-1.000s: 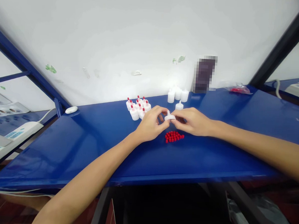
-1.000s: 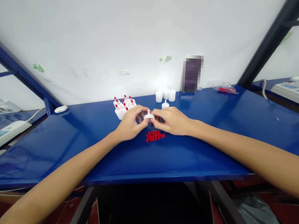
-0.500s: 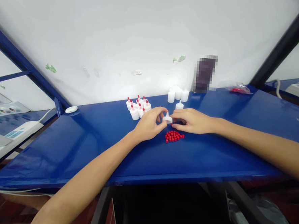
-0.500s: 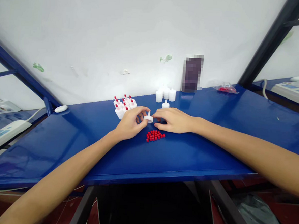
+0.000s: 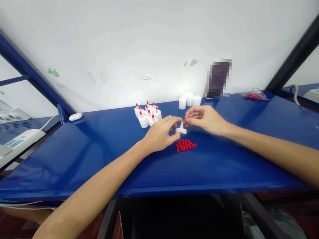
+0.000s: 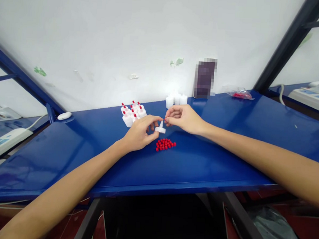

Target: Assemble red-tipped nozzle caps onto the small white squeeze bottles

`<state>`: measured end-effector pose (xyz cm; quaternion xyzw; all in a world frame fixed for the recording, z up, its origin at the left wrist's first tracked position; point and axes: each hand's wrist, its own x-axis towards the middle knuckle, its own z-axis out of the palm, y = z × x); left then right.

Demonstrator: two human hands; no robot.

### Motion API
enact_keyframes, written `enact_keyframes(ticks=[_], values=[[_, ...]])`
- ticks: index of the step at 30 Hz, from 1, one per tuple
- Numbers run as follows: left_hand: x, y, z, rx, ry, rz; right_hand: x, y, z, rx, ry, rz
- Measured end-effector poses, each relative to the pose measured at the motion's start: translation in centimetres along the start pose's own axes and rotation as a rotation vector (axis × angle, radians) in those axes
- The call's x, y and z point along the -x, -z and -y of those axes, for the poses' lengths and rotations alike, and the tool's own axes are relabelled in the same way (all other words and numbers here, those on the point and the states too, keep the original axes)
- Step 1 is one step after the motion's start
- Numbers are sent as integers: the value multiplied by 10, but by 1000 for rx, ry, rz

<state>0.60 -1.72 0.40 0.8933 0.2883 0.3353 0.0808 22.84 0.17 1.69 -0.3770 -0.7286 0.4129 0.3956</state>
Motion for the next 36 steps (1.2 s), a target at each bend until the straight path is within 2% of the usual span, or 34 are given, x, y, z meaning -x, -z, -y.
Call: enact_keyframes(ticks=[6,11,16,21,27,32,36], values=[[0,-1,1,-34,-39,-58,0,-6,0,-356,-92,-22],[0,-4,4,-25,-66,-127,0,-7,-1,-474,-130,-29],[1,-5,2,19,-52,-138,1,-7,-1,-446,-83,-1],[1,-5,0,12,-90,-116,2,-9,-2,-401,-42,-27],[0,-3,-1,-28,-96,-121,2,-8,-3,-436,-72,-39],[0,-2,1,-63,-70,-125,4,-7,1,-260,-42,-33],[-1,-2,3,-97,-25,-133,8,-6,8,-79,66,-14]])
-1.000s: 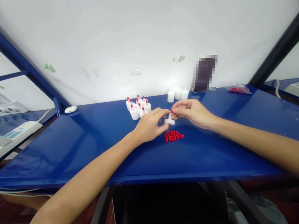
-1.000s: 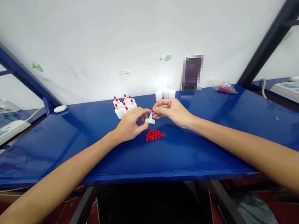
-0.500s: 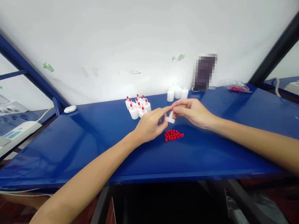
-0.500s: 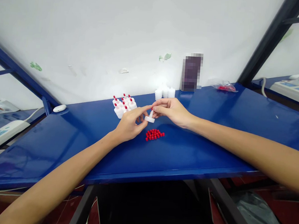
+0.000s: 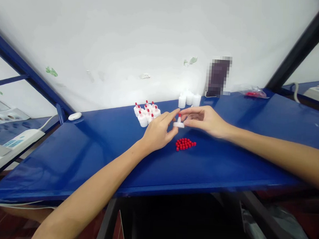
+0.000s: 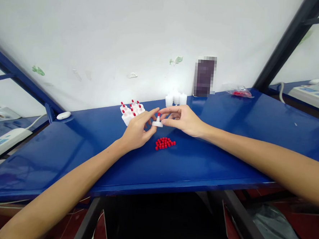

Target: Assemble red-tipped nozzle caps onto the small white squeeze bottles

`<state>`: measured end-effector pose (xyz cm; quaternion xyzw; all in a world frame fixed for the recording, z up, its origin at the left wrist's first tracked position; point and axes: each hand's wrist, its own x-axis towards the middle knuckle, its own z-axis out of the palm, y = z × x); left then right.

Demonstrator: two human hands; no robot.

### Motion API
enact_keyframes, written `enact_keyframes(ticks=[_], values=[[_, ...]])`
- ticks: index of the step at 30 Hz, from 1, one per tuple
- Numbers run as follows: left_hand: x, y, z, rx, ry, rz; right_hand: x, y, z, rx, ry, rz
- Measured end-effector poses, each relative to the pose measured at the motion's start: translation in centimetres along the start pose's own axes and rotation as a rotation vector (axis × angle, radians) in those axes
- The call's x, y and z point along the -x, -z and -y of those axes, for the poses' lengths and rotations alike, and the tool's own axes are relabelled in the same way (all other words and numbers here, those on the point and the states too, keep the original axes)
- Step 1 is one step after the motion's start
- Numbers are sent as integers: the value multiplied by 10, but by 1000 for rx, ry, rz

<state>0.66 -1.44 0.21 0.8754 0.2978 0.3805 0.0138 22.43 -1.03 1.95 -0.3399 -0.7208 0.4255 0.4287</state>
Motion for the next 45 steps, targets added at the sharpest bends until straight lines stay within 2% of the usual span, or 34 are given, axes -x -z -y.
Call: enact_keyframes(ticks=[6,9,12,18,23,28,33,38,42,45], values=[[-1,1,-3,-23,65,27,9,-2,-1,194,174,33],[-2,2,-5,-30,66,41,12,-4,-2,254,298,14],[-3,5,-6,-29,76,82,11,-7,-1,314,357,2],[-6,8,-11,-107,119,138,10,-14,1,477,321,-7],[-7,10,-14,-158,57,132,10,-15,4,551,322,13],[-9,15,-12,-205,-40,187,10,-14,7,415,343,74],[-13,19,-11,-248,-183,192,8,-14,14,228,239,134],[-17,19,-10,-285,-263,184,7,-10,19,166,199,172],[-14,24,-5,-288,-232,186,6,-8,13,198,247,140],[-10,28,-4,-131,-121,168,6,-7,6,270,308,88]])
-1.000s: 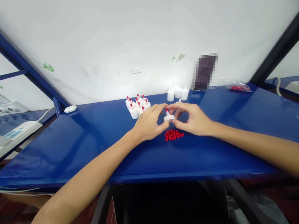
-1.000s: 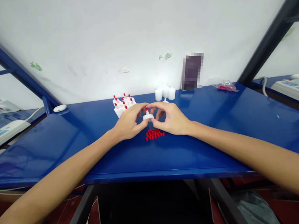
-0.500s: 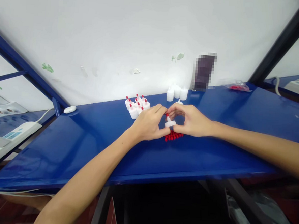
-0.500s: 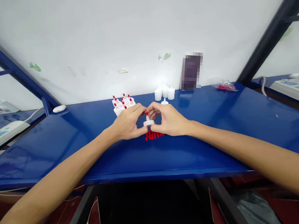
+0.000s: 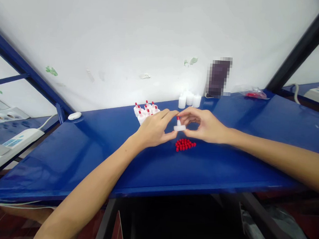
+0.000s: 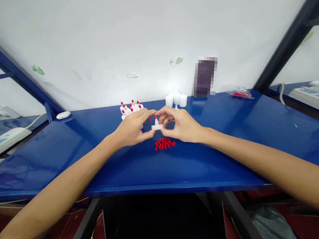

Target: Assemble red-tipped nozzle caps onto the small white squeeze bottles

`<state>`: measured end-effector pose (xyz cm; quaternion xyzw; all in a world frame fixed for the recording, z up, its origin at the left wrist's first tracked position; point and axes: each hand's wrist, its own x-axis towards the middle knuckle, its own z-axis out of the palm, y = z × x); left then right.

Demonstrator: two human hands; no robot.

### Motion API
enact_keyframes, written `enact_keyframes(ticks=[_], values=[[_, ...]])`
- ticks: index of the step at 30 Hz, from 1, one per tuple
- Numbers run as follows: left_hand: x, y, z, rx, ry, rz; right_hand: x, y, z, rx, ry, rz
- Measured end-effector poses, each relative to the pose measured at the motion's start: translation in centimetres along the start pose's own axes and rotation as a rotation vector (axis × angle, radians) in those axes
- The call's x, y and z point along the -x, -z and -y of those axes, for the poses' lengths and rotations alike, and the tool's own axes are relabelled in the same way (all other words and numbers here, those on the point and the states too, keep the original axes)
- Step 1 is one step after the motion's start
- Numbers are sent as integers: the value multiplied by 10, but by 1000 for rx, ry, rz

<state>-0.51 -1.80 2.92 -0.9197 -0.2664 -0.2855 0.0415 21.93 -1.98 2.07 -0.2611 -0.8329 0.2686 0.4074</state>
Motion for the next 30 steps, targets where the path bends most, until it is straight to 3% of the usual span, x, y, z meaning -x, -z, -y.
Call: enact_keyframes(ticks=[5,9,12,15,18,23,30], values=[[-5,-4,-12,577,240,-137,2,0,1,111,50,-59],[-12,-5,-16,690,361,-227,3,0,6,313,155,-75],[-10,5,-6,525,350,-295,1,5,-1,496,152,-57],[-3,18,11,216,274,-342,-2,18,-18,637,39,-98],[4,21,25,-17,137,-206,-5,35,-37,718,-88,-132],[6,7,34,-274,-32,87,-5,48,-55,689,-318,-96],[9,5,41,-431,35,115,-2,46,-67,653,-298,-29]])
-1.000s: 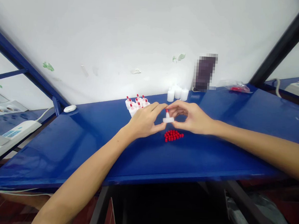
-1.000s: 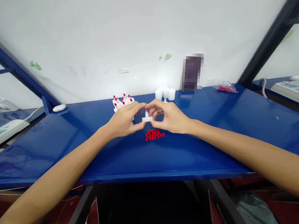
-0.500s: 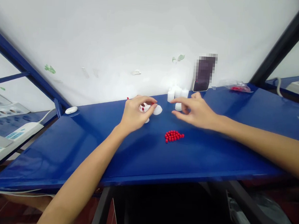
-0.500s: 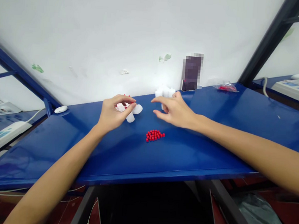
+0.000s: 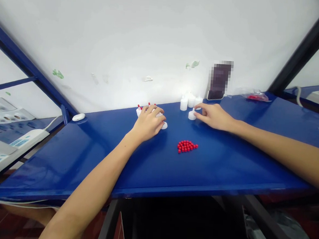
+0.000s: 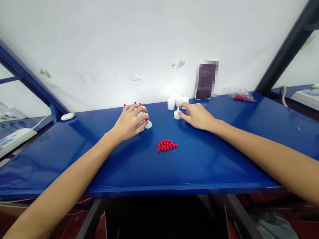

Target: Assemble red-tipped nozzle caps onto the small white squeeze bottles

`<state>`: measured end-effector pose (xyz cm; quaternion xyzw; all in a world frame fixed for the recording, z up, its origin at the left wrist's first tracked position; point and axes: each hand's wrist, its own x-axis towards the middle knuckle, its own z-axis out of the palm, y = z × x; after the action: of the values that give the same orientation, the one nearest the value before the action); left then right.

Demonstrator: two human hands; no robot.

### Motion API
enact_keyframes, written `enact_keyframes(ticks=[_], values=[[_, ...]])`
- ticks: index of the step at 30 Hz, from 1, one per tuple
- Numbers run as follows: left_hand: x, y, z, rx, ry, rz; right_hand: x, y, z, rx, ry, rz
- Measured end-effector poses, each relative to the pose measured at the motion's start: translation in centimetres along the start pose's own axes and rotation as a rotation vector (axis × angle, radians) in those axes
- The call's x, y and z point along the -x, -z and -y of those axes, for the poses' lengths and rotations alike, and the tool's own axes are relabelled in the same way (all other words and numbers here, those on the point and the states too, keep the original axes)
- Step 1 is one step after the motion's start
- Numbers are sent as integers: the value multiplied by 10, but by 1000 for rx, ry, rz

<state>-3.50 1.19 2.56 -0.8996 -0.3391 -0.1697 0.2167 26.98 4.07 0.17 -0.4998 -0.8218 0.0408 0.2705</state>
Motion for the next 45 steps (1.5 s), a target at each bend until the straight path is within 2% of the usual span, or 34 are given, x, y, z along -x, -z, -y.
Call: enact_keyframes(ticks=[3,6,9,11,17,22,27,32,45], values=[[3,0,4,7,29,-15,-1,-3,-4,6,2,12],[3,1,4,49,58,-85,-2,-5,-6,47,12,40],[0,7,-4,119,89,-181,-1,-6,-4,52,51,68],[-2,12,-15,179,85,-203,-1,-7,-2,21,96,49],[-7,8,-50,374,1,-62,4,-3,11,-115,153,-74],[-7,3,-54,438,-29,14,12,3,25,-190,189,-129],[-4,10,-43,429,-160,146,19,5,36,-312,291,61],[-2,14,-45,419,-234,220,20,4,41,-297,305,217],[-3,2,-55,477,-265,234,17,3,40,-283,319,247]])
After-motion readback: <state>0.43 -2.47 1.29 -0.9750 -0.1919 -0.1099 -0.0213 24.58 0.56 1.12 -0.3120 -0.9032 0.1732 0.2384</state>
